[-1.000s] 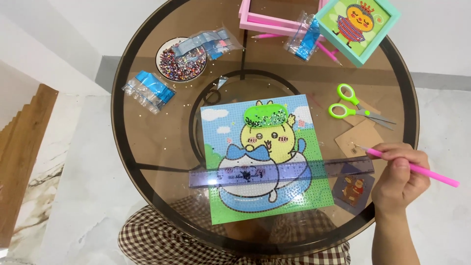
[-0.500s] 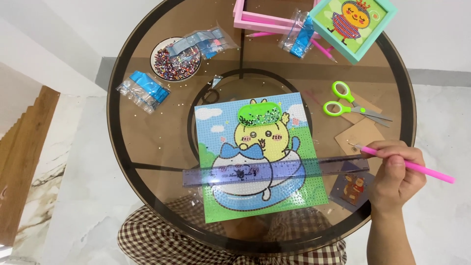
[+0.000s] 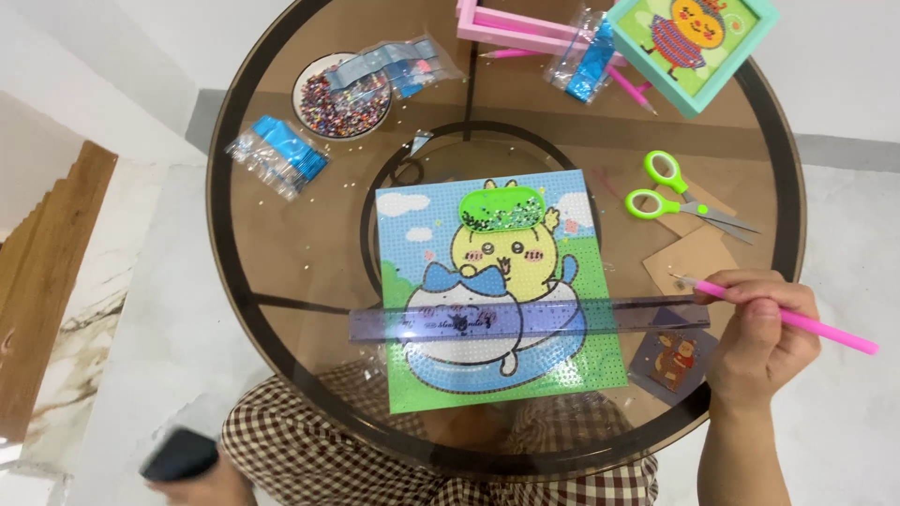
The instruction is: The person is performing diamond painting, using a ruler to ensure rows are straight and a stylus tool to press the resin diamonds into the adhesive canvas.
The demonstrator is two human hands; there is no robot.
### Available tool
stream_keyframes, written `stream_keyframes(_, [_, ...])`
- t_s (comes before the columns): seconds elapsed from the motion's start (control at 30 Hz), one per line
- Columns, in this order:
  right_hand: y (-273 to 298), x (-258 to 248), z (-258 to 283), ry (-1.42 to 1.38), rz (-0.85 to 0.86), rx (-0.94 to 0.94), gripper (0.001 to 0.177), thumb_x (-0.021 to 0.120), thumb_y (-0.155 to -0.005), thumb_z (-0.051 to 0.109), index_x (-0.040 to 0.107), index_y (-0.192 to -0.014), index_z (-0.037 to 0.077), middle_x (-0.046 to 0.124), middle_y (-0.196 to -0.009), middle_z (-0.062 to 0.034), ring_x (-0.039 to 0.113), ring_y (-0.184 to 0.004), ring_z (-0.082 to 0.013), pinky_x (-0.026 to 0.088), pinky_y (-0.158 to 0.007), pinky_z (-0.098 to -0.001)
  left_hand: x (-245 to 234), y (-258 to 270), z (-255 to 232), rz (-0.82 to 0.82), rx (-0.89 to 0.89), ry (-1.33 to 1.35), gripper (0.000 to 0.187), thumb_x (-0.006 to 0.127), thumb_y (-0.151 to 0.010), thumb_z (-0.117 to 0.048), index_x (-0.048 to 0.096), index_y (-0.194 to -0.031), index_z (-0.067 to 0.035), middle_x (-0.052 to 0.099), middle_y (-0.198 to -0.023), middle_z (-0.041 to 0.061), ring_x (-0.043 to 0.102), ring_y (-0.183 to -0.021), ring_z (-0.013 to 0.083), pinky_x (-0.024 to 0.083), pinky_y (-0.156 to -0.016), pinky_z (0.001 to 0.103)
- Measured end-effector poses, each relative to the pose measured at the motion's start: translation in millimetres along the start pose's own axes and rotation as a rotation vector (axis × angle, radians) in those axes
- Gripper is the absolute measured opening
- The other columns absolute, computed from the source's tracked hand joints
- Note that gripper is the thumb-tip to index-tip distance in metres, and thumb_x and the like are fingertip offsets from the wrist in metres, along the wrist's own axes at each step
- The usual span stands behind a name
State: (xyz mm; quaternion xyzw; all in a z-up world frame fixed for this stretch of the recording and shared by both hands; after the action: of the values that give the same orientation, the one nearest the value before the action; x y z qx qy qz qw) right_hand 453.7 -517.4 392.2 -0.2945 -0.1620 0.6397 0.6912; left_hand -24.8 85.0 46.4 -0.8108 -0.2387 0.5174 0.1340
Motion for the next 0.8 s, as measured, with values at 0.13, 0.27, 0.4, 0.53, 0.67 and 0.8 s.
stream_keyframes(0.13, [3.1,-2.8,-4.8,-0.025,0.009,0.0,0.024,0.037,-0.111,0.018,0.044,-0.097,-0.001,0.052,-0.082,-0.0218,0.059,-0.073,-0.03,0.052,-0.064,-0.0327,-28.5,-45.2,-93.3,0.216,0.07,0.31,0.103,0.084,-0.076,-0.016,0.011,-0.148,-0.003,0.037,-0.129,0.031,0.048,-0.116,0.0505,0.04,-0.099,0.056])
stream_keyframes(0.27, [1.9,-5.9,-8.4,0.001,0.002,0.011,0.026,0.038,-0.112,0.019,0.044,-0.097,-0.002,0.052,-0.084,-0.0232,0.059,-0.073,-0.0317,0.052,-0.065,-0.0341,-42.6,-65.7,-159.8,0.171,0.299,0.577,0.109,0.085,-0.081,0.0,0.006,-0.154,-0.014,0.034,-0.133,0.029,0.046,-0.125,0.0474,0.047,-0.097,0.057])
stream_keyframes(0.4, [2.6,-6.8,-13.8,0.016,0.051,-0.011,0.028,0.039,-0.114,0.021,0.045,-0.1,-0.002,0.053,-0.086,-0.0235,0.061,-0.075,-0.0316,0.053,-0.065,-0.0347,-62.5,-61.5,-221.8,0.21,0.391,0.763,0.109,0.087,-0.078,0.008,0.01,-0.153,-0.011,0.022,-0.154,0.024,0.022,-0.145,0.0397,0.019,-0.121,0.053])
stream_keyframes(0.53, [4.5,-8.4,-16.5,0.029,0.088,-0.023,0.027,0.037,-0.115,0.02,0.043,-0.103,-0.004,0.05,-0.088,-0.0239,0.059,-0.078,-0.0341,0.054,-0.07,-0.0376,-49.2,-40.5,-259.9,0.341,0.311,0.664,0.109,0.089,-0.078,-0.013,0.01,-0.152,-0.01,0.021,-0.161,0.017,0.017,-0.15,0.0312,0.0,-0.12,0.047])
stream_keyframes(0.67, [4.9,-8.7,-21.5,0.054,0.09,0.009,0.028,0.038,-0.116,0.02,0.045,-0.103,-0.004,0.052,-0.09,-0.0239,0.06,-0.08,-0.0344,0.054,-0.072,-0.0384,-45.4,-14.3,-296.6,0.548,0.279,0.628,0.109,0.088,-0.076,-0.019,0.009,-0.151,-0.012,0.027,-0.149,0.019,0.026,-0.137,0.0366,0.032,-0.11,0.053])
stream_keyframes(0.8, [5.1,-7.5,-20.7,0.108,0.126,0.011,0.028,0.036,-0.117,0.019,0.046,-0.105,-0.004,0.055,-0.092,-0.0231,0.063,-0.084,-0.0339,0.054,-0.075,-0.0373,-43.1,3.8,-313.3,0.546,0.416,0.748,0.108,0.089,-0.077,-0.021,0.011,-0.152,-0.012,0.032,-0.145,0.021,0.031,-0.135,0.0365,0.033,-0.107,0.048])
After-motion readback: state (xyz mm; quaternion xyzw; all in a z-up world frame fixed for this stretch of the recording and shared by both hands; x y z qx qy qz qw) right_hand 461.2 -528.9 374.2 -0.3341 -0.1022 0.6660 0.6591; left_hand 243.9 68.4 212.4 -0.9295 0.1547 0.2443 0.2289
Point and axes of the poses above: each hand's wrist, its own y-axis away from the middle knuckle, its own x-axis out of the palm, z = x × y, the point moved 10 cm from there along -y, towards the middle knuckle
